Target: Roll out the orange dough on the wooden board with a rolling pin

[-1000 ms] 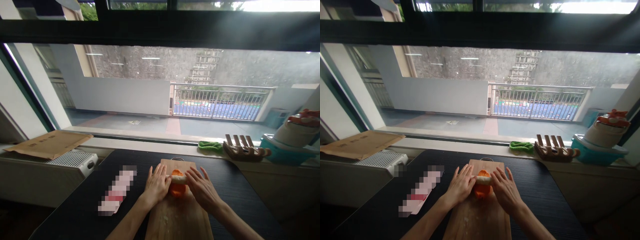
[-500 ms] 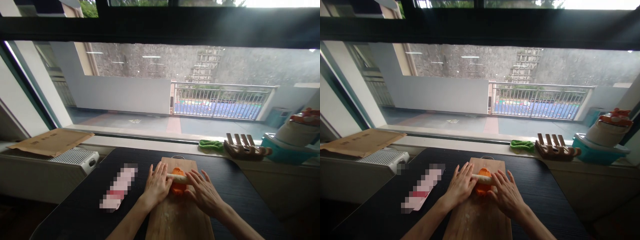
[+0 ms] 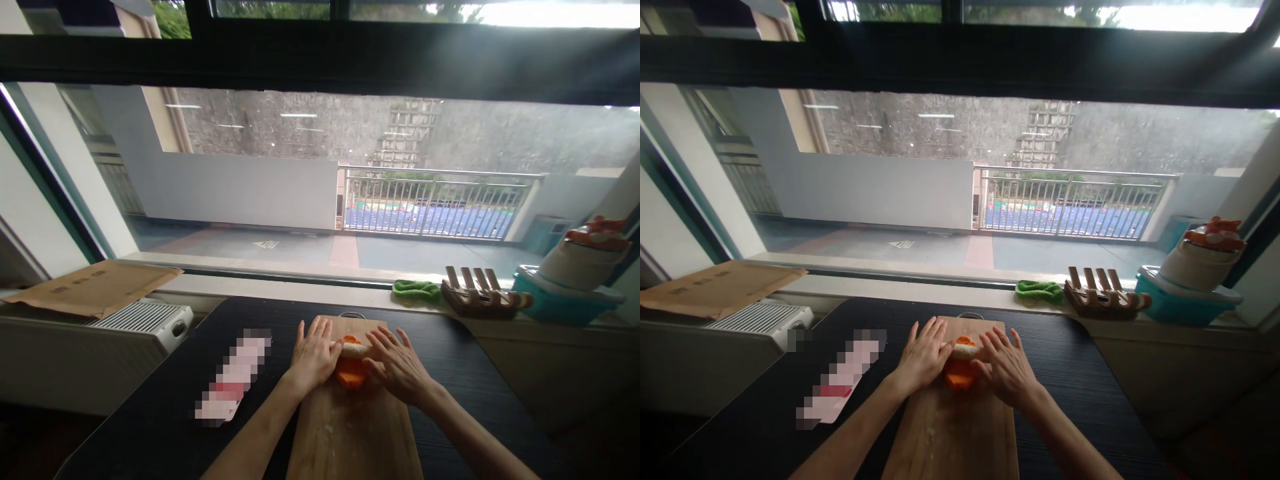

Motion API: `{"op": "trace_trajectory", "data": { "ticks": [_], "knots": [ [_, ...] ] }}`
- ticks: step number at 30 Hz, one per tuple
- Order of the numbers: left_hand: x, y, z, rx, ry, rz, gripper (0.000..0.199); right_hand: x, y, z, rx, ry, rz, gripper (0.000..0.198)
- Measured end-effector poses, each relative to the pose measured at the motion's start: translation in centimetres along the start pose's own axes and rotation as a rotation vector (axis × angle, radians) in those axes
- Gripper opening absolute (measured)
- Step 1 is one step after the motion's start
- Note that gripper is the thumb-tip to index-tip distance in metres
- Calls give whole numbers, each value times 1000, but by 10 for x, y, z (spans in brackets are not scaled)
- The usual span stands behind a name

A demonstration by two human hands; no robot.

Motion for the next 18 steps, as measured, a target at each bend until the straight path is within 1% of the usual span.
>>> {"op": "trace_trajectory", "data": {
  "ticks": [2, 3, 4, 7, 9, 11, 14, 16, 18],
  "knots": [
    [0, -10, 1, -2, -8, 13, 58, -3, -8, 1, 13, 3, -47, 49],
    [0, -10, 1, -1, -10, 12, 58, -3, -8, 1, 20, -1, -49, 49],
    [0, -7, 1, 1, -10, 6, 58, -3, -5, 0, 22, -9, -34, 50],
    [1, 9, 0, 18, 0, -33, 58, 0, 11, -4, 21, -38, 76, 55],
    [1, 13, -1, 27, 7, -44, 59, 0, 14, -4, 16, -37, 99, 57],
    [2, 4, -2, 25, 8, -31, 59, -2, 5, -1, 28, -17, 35, 54],
    [2, -18, -1, 21, 3, -5, 61, -7, -14, 3, 52, 6, -71, 51],
    [1, -22, 1, 28, 0, -6, 62, -7, -15, 3, 56, 3, -74, 50],
    [1, -15, 3, 39, 1, -18, 61, -5, -6, 1, 63, -16, -23, 52]
  ]
}}
Point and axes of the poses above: each hand's wrist, its own y-axis away from the middle knuckle, its own z-axis out of the back of the hand, x = y × z, the point moved 2 cm from there along -y, towards the middle knuckle, and after that the axes turned 5 degrees about -y, right-handed, at the moved point
